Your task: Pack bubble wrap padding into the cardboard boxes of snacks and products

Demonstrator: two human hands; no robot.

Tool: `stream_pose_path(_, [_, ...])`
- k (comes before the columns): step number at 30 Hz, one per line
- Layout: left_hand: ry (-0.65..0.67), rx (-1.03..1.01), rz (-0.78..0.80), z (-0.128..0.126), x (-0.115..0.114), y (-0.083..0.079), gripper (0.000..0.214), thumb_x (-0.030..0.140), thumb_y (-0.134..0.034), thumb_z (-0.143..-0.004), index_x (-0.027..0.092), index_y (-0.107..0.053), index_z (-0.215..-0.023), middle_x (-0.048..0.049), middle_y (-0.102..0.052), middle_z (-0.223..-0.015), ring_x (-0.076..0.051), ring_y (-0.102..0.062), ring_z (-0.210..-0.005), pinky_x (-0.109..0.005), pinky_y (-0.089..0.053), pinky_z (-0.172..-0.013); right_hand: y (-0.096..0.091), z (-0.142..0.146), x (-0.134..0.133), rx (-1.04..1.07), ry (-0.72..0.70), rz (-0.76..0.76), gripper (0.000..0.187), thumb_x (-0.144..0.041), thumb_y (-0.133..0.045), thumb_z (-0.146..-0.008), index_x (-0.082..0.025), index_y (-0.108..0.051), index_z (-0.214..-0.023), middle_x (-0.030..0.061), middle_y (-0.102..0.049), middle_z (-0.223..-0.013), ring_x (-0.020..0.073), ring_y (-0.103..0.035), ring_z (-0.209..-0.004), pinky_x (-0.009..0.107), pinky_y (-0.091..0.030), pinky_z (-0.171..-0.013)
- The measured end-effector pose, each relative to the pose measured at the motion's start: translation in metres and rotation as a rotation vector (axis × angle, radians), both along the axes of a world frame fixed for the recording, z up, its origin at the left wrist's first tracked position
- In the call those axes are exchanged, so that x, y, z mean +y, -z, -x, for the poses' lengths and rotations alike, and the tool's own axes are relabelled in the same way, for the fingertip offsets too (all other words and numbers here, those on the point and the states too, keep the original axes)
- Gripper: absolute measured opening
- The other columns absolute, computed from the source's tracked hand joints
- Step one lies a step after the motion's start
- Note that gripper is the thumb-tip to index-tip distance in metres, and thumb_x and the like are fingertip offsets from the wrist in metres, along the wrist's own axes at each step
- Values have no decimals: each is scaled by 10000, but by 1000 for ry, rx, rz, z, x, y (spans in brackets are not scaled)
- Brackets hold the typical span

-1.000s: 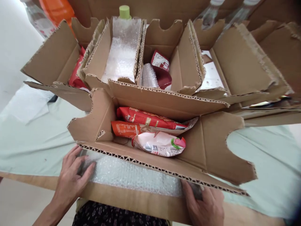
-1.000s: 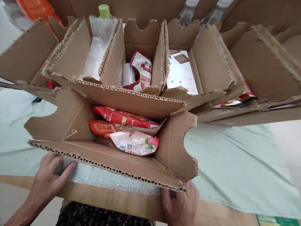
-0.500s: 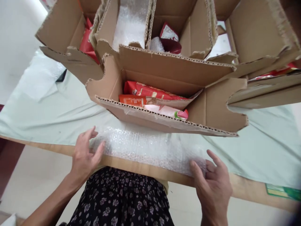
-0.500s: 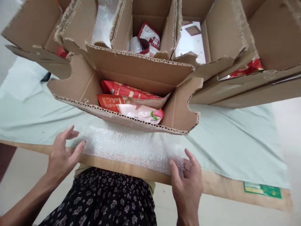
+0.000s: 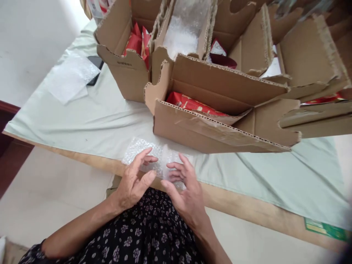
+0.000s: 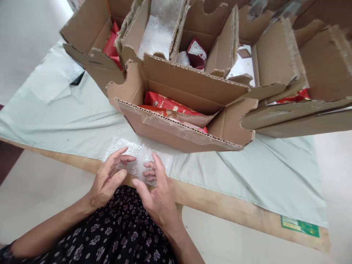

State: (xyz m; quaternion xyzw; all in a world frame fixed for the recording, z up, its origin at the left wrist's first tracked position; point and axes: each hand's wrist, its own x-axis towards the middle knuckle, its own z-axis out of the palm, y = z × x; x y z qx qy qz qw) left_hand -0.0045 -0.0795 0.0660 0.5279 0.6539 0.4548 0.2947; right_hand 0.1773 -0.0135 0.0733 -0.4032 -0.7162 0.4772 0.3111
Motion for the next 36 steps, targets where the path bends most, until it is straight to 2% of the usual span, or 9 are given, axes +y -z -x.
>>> stream_pose_path(3, [-106, 152, 52, 8, -1, 7, 584, 272, -595, -986, 203, -403, -1533, -115, -712, -1213, -262, -666, -1116, -468, -536, -999, 7, 5, 7, -1, -93, -14, 643, -408, -621, -1018, -312, -361, -1597, 102, -683, -1347, 185, -740, -1041, 366, -644, -900])
stream_pose_path(5, [-132, 288, 52, 8, 3, 14, 595, 232, -628, -948, 170, -430, -1505, -116, -714, -1169, -280, -652, -1078, -480, -529, -969, 7, -11, 13, -84, 11, -77, 504, -387, -605, -1025, -281, -493, -1505, 81, -729, -1246, 175, -743, -989, 356, -632, -907])
stream_pose_path(8, [-96, 431, 32, 7, 11, 19, 518, 155, -604, -932, 136, -493, -1438, -102, -718, -1073, -279, -627, -991, -461, -529, -895, 5, -41, 22, -291, 200, -125, 349, -425, -632, -987, -201, -675, -1250, 59, -763, -980, 159, -711, -770, 295, -616, -735])
stream_pose_path(12, [-60, 565, 12, 5, 16, 19, 433, 110, -574, -946, 123, -548, -1378, -74, -699, -951, -268, -607, -914, -434, -522, -849, 10, -45, 32, -447, 253, -24, 522, -562, -604, -931, -138, -684, -1225, 76, -745, -923, 156, -646, -640, 291, -554, -600])
stream_pose_path(18, [-196, 761, 15, 31, 8, 16, 410, 268, -606, -972, 114, -594, -1352, -168, -660, -1185, -323, -603, -1077, -471, -525, -923, 25, -12, 40, -595, 192, -16, 699, -585, -539, -873, -121, -595, -1393, 63, -711, -858, 191, -620, -613, 341, -488, -637])
stream_pose_path(22, [-317, 856, 146, 57, -2, 21, 421, 371, -647, -920, 100, -664, -1242, -189, -656, -1151, -370, -593, -1048, -528, -520, -896, 27, -12, 39, -547, 193, 22, 667, -535, -538, -871, -132, -577, -1401, 4, -633, -731, 177, -587, -587, 321, -458, -641])
stream_pose_path(27, [-299, 754, 148, 61, -4, 23, 109, 278, -603, -920, 197, -667, -884, -124, -676, -1065, -307, -610, -994, -472, -514, -896, 18, -14, 29, -438, 181, 73, 624, -460, -568, -878, -124, -560, -1403, -51, -526, -654, 144, -512, -543, 288, -434, -600])
stream_pose_path(31, [-291, 686, 88, 82, 10, 7, 49, 249, -597, -900, 224, -638, -891, -68, -708, -961, -273, -649, -923, -441, -503, -871, 8, -4, 15, -318, 105, 213, 627, -453, -598, -920, -140, -504, -1455, -49, -549, -658, 152, -528, -558, 270, -427, -548])
stream_pose_path(36, [-296, 754, 47, 121, 51, -16, 158, 245, -617, -890, 220, -675, -1034, -77, -727, -1044, -307, -645, -1024, -476, -471, -961, 9, 29, 4, -183, -25, 262, 635, -410, -621, -913, -173, -483, -1486, 83, -731, -1011, 195, -664, -754, 310, -533, -657])
